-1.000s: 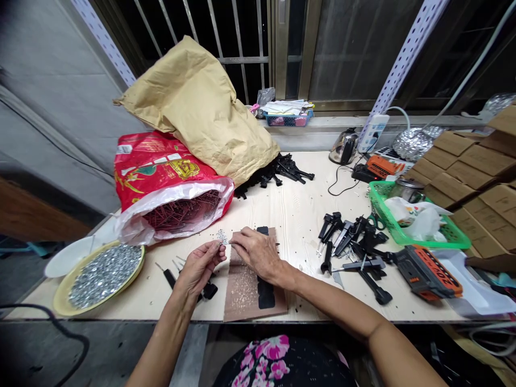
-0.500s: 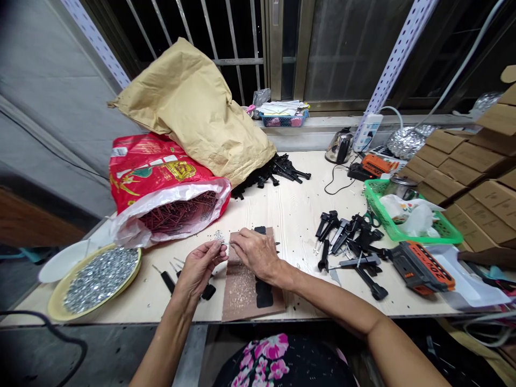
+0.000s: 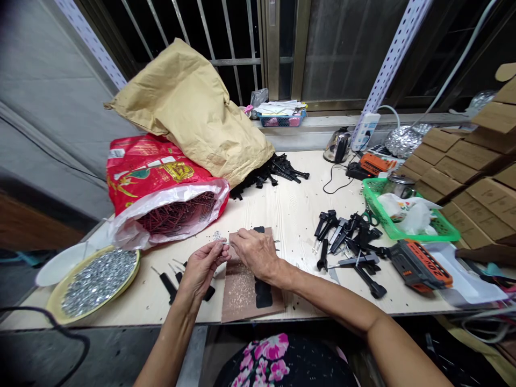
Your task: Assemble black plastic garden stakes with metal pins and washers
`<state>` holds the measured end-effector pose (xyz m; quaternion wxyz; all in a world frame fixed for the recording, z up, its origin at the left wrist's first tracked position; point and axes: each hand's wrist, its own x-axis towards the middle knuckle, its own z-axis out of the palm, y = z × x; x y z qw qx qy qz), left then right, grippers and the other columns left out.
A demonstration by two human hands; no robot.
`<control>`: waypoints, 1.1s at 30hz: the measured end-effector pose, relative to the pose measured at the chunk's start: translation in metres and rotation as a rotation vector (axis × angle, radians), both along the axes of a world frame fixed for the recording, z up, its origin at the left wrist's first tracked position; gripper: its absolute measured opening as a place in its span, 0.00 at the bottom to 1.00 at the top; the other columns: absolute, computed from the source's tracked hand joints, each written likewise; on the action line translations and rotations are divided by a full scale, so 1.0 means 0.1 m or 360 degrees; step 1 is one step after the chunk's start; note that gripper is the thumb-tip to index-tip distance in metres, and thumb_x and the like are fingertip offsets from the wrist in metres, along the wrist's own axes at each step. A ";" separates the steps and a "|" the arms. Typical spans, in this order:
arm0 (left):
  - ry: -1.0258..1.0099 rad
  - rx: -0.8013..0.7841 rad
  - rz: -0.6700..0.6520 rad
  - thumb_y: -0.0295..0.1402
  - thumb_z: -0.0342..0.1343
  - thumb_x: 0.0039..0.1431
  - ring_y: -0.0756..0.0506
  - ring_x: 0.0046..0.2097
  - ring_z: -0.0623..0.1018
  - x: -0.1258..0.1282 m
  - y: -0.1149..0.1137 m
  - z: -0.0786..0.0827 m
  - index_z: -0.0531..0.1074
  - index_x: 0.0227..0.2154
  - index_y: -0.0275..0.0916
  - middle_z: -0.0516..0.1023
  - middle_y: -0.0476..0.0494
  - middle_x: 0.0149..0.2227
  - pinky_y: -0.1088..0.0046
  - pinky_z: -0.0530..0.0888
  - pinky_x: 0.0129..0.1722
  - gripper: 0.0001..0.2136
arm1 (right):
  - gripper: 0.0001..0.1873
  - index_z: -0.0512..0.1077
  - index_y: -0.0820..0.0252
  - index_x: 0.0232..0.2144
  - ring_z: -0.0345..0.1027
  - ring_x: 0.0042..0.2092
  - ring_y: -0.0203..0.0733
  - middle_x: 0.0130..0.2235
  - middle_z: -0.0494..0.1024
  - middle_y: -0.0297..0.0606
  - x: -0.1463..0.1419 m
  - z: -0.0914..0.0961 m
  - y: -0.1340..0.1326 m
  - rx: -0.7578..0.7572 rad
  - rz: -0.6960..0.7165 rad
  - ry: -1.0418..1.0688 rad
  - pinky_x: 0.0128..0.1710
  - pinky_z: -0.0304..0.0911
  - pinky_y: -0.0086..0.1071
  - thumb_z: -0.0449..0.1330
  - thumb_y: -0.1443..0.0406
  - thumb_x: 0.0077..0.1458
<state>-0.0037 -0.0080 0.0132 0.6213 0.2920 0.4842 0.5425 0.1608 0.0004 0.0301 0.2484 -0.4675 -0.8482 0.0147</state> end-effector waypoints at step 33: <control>0.0470 0.0194 0.0078 0.40 0.67 0.41 0.49 0.28 0.76 -0.01 -0.05 -0.06 0.78 0.31 0.33 0.78 0.45 0.27 0.72 0.74 0.34 0.16 | 0.09 0.69 0.60 0.39 0.65 0.35 0.36 0.37 0.70 0.39 -0.04 -0.16 0.12 0.0077 0.0210 -0.0165 0.29 0.54 0.27 0.50 0.70 0.62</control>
